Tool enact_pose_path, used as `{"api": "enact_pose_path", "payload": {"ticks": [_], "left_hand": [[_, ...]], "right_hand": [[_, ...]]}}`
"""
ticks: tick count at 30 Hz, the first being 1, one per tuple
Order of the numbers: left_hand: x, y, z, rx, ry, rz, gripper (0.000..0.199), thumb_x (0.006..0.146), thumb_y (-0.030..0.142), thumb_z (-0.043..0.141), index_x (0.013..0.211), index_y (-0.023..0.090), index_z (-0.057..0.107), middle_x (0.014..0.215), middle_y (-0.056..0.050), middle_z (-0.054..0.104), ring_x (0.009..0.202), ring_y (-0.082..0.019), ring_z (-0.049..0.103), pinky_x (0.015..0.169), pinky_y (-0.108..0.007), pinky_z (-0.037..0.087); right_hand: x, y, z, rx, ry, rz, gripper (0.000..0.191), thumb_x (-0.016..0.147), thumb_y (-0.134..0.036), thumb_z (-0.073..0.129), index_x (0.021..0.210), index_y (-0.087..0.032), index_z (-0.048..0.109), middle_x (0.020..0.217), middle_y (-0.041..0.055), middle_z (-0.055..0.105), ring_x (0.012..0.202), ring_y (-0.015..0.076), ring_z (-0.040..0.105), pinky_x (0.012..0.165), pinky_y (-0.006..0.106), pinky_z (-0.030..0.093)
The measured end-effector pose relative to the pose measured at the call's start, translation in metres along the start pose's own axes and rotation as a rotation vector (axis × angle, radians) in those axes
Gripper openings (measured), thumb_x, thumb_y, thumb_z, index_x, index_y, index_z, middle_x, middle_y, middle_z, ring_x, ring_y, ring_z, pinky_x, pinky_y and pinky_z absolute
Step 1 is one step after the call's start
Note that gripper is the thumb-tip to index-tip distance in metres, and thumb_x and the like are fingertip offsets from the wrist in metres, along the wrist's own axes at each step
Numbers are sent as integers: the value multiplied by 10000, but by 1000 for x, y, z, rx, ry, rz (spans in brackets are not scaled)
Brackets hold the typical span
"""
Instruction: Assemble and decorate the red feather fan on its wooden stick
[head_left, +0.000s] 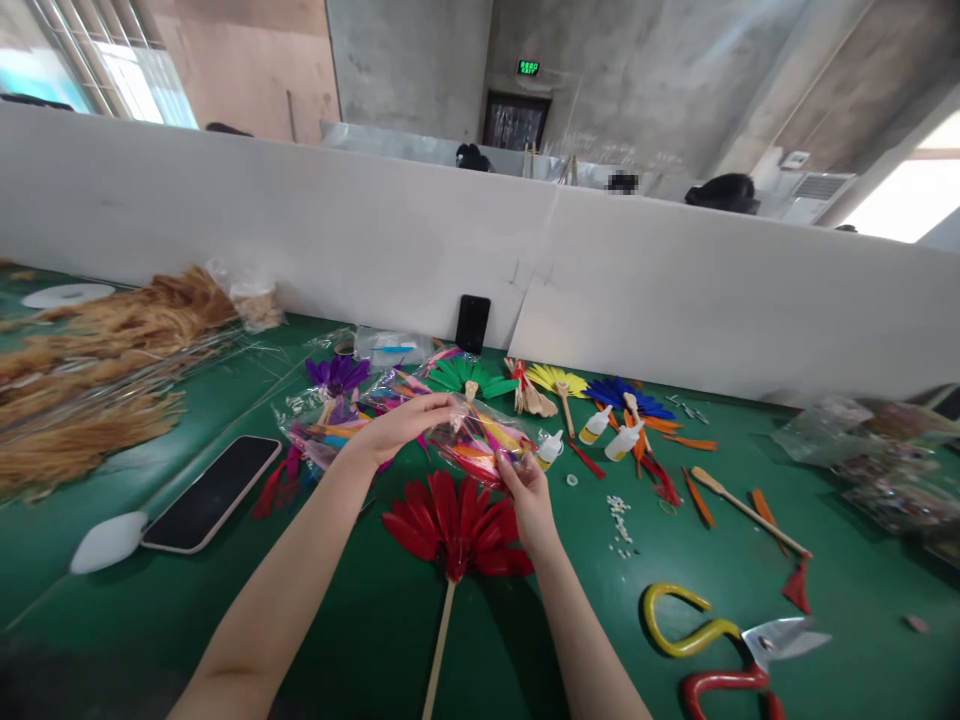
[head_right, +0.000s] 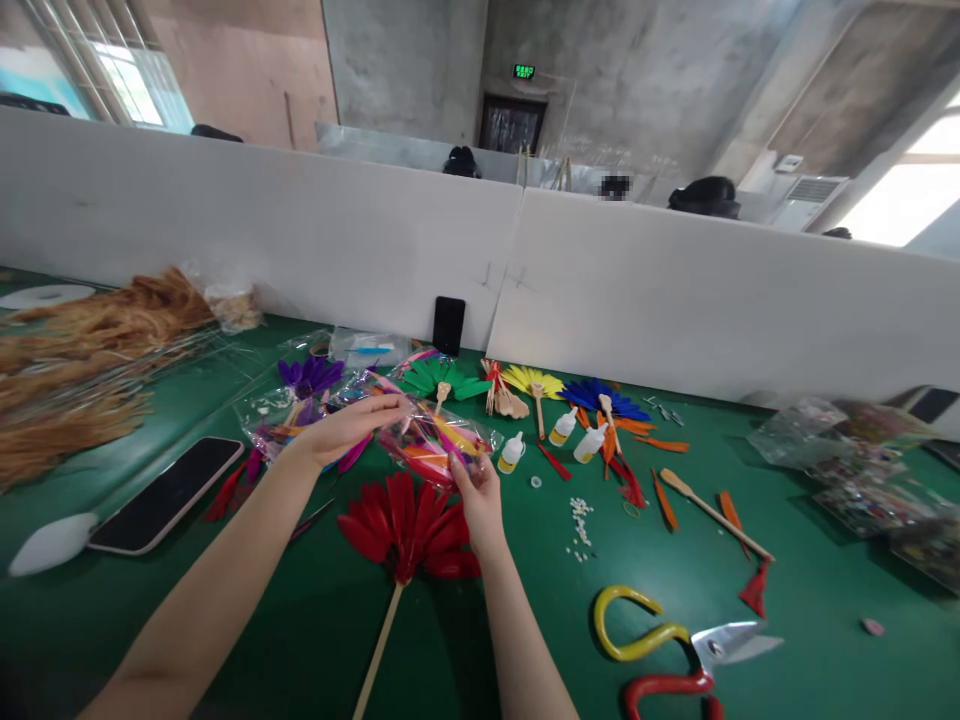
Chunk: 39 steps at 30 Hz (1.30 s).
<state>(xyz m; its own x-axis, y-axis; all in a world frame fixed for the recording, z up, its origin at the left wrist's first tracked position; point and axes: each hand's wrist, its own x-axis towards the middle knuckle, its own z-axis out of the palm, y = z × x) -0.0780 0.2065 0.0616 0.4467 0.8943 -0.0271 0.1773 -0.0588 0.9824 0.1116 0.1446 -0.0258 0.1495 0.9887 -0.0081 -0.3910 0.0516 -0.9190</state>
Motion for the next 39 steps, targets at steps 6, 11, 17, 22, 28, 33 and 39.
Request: {"api": "enact_pose_path", "payload": {"ticks": [6,11,17,22,28,33,39], "left_hand": [[2,1,2,183,156,95,184,842,362,484,793,202,559,794,-10,638,800,-185,600,720,-300,455],[3,7,8,317,429,236,190,887,337,390,749,214,429,600,25,525,605,-153,538,642,-286,415],[0,12,6,434,460,326,196,880,375,429,795,200,457,693,-1,516,669,-150,522,666,-279,411],[-2,10,-6,215,121,116,269,821,402,532,963,174,525,835,-25,561,761,-157,559,682,-270,434],[-12,24,-13,251,101,70,289,858,427,464,895,178,605,817,-17,572,723,-135,519,671,-253,407],[-18,30,-19,301,-79,51,518,931,471,258,791,190,671,722,-17,599,704,-123,518,697,-234,394],[-15,22,-22,228,-107,-74,538,921,510,264,895,167,678,601,-10,576,412,-60,347,457,-212,313]], "right_hand": [[1,-6,0,-39,35,-10,414,671,-390,718,1006,-198,568,995,43,678,956,231,626,833,368,507],[1,-3,-1,-1,80,1,266,675,-349,726,801,-213,535,803,-14,675,787,164,644,762,298,514],[1,0,-3,88,90,56,287,661,-326,742,806,-216,520,774,-36,675,719,128,640,695,244,513],[5,0,-7,131,89,73,316,635,-324,766,826,-202,545,805,-28,688,758,127,647,714,229,507],[4,3,-8,107,98,55,313,617,-322,779,826,-203,578,648,-66,648,645,115,633,635,212,501],[5,-1,-11,98,107,79,356,609,-330,783,890,-204,603,881,-8,704,809,158,659,730,258,518],[6,-3,-12,59,94,94,384,592,-342,789,912,-210,621,902,4,711,847,176,659,729,262,528]]}}
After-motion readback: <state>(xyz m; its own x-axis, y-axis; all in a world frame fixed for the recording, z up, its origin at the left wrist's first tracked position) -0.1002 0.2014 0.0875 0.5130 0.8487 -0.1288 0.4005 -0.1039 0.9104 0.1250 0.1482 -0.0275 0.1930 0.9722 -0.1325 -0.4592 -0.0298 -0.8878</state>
